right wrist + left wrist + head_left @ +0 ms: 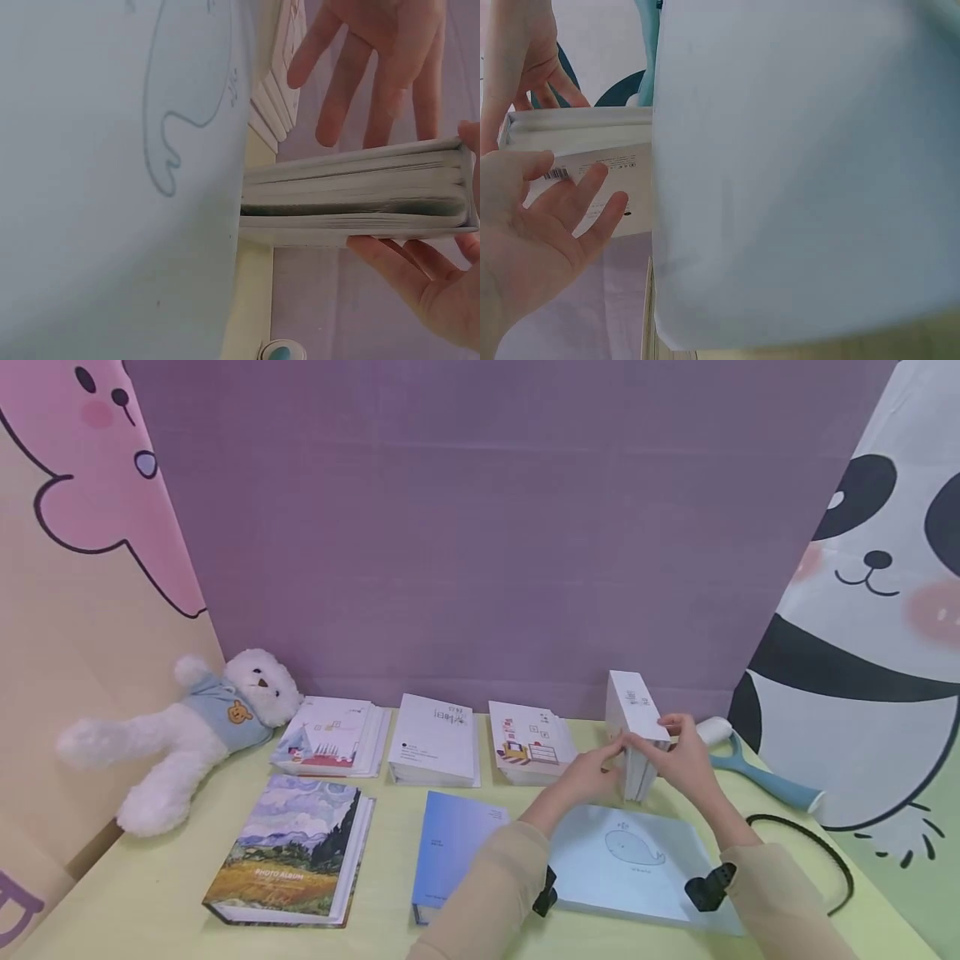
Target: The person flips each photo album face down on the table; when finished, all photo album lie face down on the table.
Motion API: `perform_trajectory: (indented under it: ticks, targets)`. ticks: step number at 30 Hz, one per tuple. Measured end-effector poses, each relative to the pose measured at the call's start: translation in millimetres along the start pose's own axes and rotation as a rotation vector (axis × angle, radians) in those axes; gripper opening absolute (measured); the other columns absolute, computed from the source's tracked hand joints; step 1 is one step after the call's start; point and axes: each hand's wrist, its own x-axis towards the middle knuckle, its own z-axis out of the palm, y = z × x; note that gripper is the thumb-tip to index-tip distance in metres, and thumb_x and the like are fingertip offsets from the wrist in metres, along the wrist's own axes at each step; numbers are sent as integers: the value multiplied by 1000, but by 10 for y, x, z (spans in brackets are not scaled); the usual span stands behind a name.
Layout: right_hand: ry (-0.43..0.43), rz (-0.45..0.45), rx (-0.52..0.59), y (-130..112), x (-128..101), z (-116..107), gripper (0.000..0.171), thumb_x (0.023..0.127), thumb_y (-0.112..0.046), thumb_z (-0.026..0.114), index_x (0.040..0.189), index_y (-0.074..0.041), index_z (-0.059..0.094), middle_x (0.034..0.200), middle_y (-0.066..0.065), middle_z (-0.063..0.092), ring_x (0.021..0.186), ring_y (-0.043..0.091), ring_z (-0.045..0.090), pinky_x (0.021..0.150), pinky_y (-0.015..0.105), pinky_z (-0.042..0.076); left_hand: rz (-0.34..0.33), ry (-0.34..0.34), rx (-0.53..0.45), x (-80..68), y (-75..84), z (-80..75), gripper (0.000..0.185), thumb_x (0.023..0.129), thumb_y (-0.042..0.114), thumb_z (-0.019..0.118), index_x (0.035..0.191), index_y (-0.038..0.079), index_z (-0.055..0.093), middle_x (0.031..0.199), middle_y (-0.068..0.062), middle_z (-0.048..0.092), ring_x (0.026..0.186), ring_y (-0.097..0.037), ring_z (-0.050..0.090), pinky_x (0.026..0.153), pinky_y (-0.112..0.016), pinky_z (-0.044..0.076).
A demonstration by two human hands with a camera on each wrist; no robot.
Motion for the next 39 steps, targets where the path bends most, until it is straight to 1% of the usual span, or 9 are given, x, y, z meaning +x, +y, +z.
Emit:
perform_trajectory:
  ticks: [8,14,20,24,27,29,31,36,39]
  targets:
    - [148,-41,-39,41,-44,-62,64,81,-39,59,121,8,43,114,24,38,72,21,45,49,17,45,-78,-126,25,23,-54,87,39,90,41,42,128,36,41,133,11,42,121,-13,41,94,-34,39]
    - [173,21,2,65,-91,-117,60,83,-38,56,122,7,45,115,25,34,68,12,43,48,17,48,-158,-191,39,-20,-84,114,43,89,45,40,131,39,35,136,11,38,124,-14,37,98,-39,35]
    - [165,11,68,150,-107,-194,57,85,-36,54,121,7,46,115,24,40,63,2,50,49,20,50,-163,-245,102,-62,-60,98,47,90,41,41,136,32,30,139,9,33,128,-15,31,103,-38,29]
    - [149,52,134,565,34,-191,56,84,-41,53,122,0,48,112,20,48,72,6,55,50,29,52,-177,-244,114,-81,-46,92,47,90,40,42,135,29,33,138,8,36,127,-14,32,103,-36,29]
    - [168,85,150,1073,209,-128,58,81,-50,52,122,-9,49,111,11,50,76,1,55,50,27,52,-185,-242,123,-88,-45,94,46,90,40,41,134,27,35,136,8,38,126,-14,35,102,-35,31]
    - [165,118,126,1237,260,-120,60,80,-55,50,122,-12,49,113,9,50,79,2,56,50,28,52,-183,-242,123,-87,-49,96,44,91,39,40,133,25,38,135,7,40,124,-13,37,100,-34,32]
    - [157,142,82,1181,220,-148,61,80,-57,47,122,-13,50,115,10,50,84,7,57,52,29,51,-181,-245,122,-88,-51,95,43,91,38,40,132,23,39,133,7,42,122,-12,40,99,-32,34]
    - [27,172,-50,553,-59,-327,65,87,-52,36,127,-1,44,121,25,47,101,34,50,70,43,44,-163,-255,143,-78,-63,84,42,92,33,39,131,19,42,131,6,45,111,-7,46,95,-25,37]
    - [-52,176,-90,371,-162,-383,68,90,-49,28,129,6,37,123,30,43,103,41,48,77,45,43,-175,-250,158,-77,-77,81,41,92,33,40,130,19,43,131,7,46,107,-6,47,95,-24,37]
